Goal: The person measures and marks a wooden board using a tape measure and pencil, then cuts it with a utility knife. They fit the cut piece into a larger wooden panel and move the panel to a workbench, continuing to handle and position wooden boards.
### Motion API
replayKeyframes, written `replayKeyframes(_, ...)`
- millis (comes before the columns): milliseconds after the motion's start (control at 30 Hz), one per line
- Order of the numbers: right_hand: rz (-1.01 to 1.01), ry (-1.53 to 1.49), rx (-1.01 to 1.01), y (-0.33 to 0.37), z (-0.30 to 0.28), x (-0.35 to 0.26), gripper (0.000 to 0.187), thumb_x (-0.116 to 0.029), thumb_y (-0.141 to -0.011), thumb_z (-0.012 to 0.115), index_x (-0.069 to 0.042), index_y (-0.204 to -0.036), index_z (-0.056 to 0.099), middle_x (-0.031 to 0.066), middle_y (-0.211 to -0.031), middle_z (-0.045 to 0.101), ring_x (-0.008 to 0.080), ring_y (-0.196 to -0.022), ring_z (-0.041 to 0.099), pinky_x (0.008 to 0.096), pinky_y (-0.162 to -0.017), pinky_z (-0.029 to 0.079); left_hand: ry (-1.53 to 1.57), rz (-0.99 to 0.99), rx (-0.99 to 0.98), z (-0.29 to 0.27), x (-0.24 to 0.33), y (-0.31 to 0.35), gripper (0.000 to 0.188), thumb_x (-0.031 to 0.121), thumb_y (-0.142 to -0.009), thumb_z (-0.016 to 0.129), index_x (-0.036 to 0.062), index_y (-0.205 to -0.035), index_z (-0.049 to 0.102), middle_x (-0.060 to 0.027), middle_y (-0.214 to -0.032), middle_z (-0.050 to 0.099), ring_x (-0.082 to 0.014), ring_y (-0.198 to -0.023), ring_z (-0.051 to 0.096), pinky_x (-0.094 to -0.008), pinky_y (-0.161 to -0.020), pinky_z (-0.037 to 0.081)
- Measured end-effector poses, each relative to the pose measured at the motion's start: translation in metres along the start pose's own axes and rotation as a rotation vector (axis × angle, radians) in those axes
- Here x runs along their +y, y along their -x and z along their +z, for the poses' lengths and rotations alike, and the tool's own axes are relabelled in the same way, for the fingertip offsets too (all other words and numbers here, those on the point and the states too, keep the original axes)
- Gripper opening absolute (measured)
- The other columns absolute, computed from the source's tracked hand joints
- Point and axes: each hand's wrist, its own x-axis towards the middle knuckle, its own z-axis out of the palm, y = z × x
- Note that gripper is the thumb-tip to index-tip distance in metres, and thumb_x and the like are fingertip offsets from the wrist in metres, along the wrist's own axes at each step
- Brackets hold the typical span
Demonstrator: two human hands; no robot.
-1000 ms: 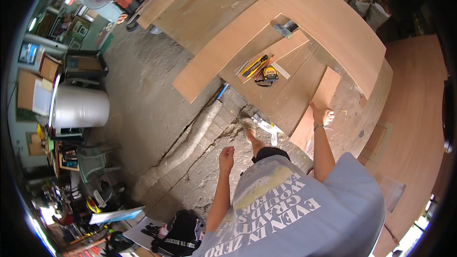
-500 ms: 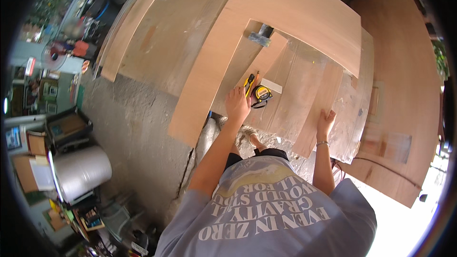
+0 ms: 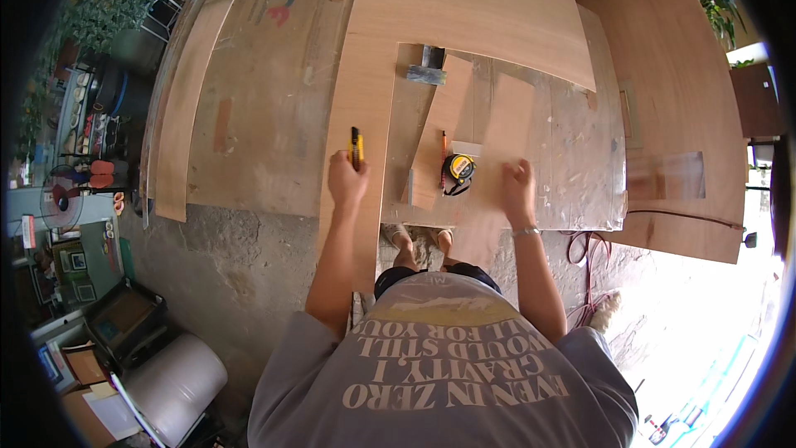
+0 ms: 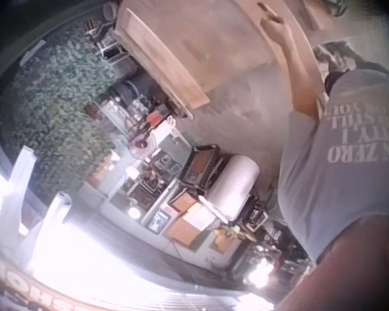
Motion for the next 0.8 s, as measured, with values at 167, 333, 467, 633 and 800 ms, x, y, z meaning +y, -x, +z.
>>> replayKeyframes(167, -0.201, 0.217, 0.026, -0.028, 0.096, 0.010, 0.036, -0.014, -0.091, 0.057, 0.004, -0.120, 0.047, 0.0161, -0.104, 0.058, 0.0231, -0.094, 0.057, 0.0339, -0.081, 0.048, -0.019, 0.024, 0.068, -0.023, -0.040, -0.025, 0.036, 0.023, -0.076, 0.073, 0.0006, -0.100, 0.057, -0.0149, -0.094, 0.059, -0.0316, -0.087, 0.060, -0.0416, -0.075, 0.049)
replayKeyframes(333, -0.459, 0.914, -0.168, -0.045, 0.066, 0.010, 0.045, -0.004, -0.077, 0.054, -0.008, -0.122, 0.055, 0.0186, -0.121, 0.054, 0.0384, -0.115, 0.048, 0.0446, -0.098, 0.041, -0.033, 0.041, 0.047, -0.024, -0.051, -0.019, 0.036, 0.023, -0.076, 0.073, 0.0013, -0.100, 0.057, -0.0140, -0.095, 0.058, -0.0318, -0.088, 0.059, -0.0418, -0.076, 0.049)
replayKeyframes(467, -0.461, 0.976, -0.401, -0.065, 0.020, 0.025, 0.053, 0.000, -0.072, 0.055, -0.010, -0.123, 0.057, 0.0182, -0.124, 0.054, 0.0370, -0.120, 0.046, 0.0425, -0.105, 0.035, -0.069, 0.095, 0.009, -0.016, -0.050, -0.014, 0.037, 0.022, -0.077, 0.071, 0.0034, -0.104, 0.055, -0.0147, -0.100, 0.058, -0.0328, -0.093, 0.060, -0.0440, -0.078, 0.051)
replayKeyframes(633, -0.525, 0.893, -0.340, -0.075, 0.023, 0.021, 0.032, -0.012, -0.083, 0.063, -0.006, -0.114, 0.063, 0.0160, -0.108, 0.062, 0.0318, -0.105, 0.058, 0.0402, -0.091, 0.046, -0.061, 0.153, 0.013, 0.004, -0.036, -0.013, 0.037, 0.021, -0.077, 0.071, 0.0033, -0.105, 0.055, -0.0153, -0.100, 0.059, -0.0338, -0.094, 0.059, -0.0448, -0.079, 0.050)
replayKeyframes(800, -0.253, 0.407, -0.157, -0.092, -0.017, 0.043, 0.032, -0.022, -0.087, 0.065, -0.002, -0.111, 0.062, 0.0160, -0.089, 0.066, 0.0337, -0.083, 0.063, 0.0402, -0.074, 0.050, -0.181, 0.419, 0.297, 0.017, 0.020, -0.002, 0.044, 0.023, -0.078, 0.070, 0.0031, -0.114, 0.054, -0.0177, -0.108, 0.058, -0.0348, -0.100, 0.056, -0.0448, -0.087, 0.045)
